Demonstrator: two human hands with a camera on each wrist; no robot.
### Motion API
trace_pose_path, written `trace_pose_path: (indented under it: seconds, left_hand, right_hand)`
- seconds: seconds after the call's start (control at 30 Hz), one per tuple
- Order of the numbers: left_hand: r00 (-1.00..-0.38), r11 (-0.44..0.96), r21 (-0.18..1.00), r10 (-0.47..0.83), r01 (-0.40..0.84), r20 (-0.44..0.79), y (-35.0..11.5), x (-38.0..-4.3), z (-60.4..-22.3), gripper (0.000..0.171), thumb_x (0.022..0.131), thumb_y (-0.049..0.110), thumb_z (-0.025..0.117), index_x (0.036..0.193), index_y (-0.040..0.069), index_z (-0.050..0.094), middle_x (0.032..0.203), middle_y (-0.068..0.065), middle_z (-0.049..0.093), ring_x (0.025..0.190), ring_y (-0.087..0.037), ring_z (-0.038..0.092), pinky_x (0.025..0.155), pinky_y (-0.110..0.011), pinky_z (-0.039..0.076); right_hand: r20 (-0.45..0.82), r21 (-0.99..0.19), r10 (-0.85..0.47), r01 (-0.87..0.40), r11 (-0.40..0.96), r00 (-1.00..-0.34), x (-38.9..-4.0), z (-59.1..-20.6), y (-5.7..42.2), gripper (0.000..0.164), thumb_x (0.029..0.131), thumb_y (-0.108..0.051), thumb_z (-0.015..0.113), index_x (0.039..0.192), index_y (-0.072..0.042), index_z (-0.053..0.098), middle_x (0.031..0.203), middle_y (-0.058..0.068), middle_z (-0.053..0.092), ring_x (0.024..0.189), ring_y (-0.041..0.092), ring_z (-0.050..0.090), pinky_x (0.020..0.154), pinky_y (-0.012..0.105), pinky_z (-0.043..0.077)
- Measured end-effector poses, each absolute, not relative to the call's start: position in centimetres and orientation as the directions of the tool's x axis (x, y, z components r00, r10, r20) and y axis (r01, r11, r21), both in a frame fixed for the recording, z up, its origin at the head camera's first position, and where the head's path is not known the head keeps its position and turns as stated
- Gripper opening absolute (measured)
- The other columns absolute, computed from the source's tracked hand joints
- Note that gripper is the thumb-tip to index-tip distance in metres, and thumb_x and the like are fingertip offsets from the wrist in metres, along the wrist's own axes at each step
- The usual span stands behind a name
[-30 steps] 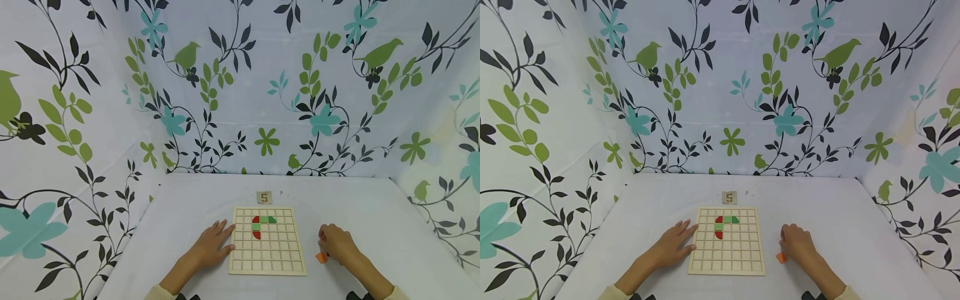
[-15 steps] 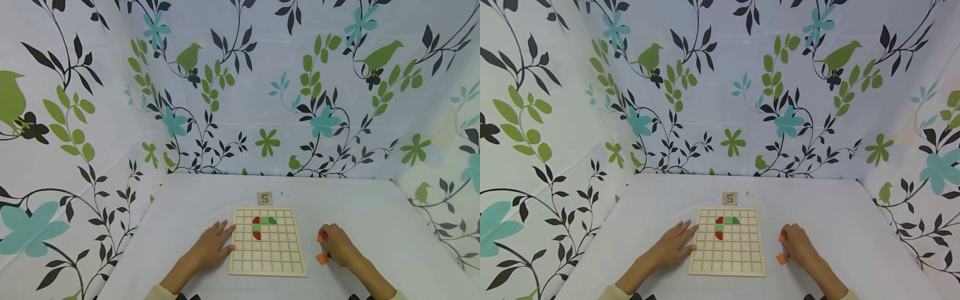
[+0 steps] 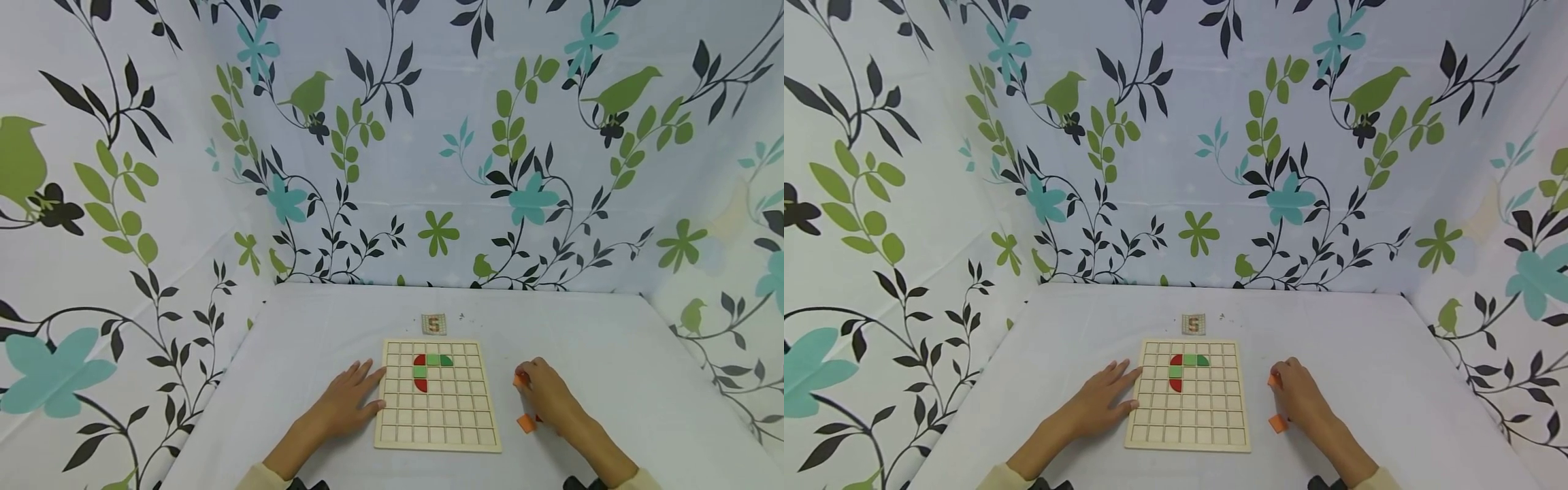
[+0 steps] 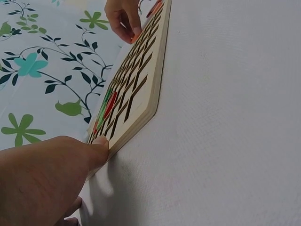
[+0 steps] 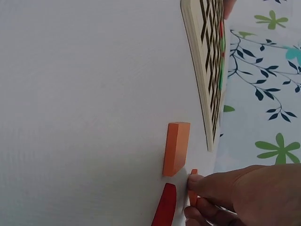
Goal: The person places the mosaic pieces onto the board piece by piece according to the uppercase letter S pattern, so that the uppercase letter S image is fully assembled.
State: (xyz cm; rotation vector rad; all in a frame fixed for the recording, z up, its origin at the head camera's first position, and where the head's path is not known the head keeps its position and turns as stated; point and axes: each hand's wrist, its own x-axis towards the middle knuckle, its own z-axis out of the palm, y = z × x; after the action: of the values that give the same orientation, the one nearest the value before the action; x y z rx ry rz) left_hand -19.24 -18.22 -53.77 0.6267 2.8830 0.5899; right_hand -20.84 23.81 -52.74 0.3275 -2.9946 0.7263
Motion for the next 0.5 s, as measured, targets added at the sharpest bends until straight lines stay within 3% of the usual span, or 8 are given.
trace_pose_path:
  seconds: [0.3,0.5]
  left_hand:
    - [-0.903,0.843,0.386,0.426,0.375,-0.051,-18.3,-19.4,-54.0,0.069,0.107,0.054,0.055,0.165,0.021,0.039,0.172,-0.017,0.029,0.159,-0.045,0.025,0.124,-0.066,0.027]
    - [-0.903,0.841,0.394,0.427,0.372,-0.059,-18.3,-19.5,-54.1,0.069,0.107,0.054,0.055,0.165,0.021,0.039,0.173,-0.016,0.029,0.159,-0.045,0.024,0.124,-0.066,0.026]
  right_hand:
    - [0.097,-0.453,-0.197,-0.219,0.864,-0.976,-22.7,-52.2,23.5,0.019,0.092,-0.001,0.078,0.108,0.008,0.073,0.092,0.01,0.061,0.081,0.02,0.056,0.074,0.038,0.055]
    - [0.093,-0.468,-0.209,-0.228,0.854,-0.973,-24.3,-52.1,23.0,0.022,0.092,-0.003,0.078,0.11,0.008,0.073,0.095,0.011,0.063,0.085,0.022,0.058,0.08,0.042,0.056]
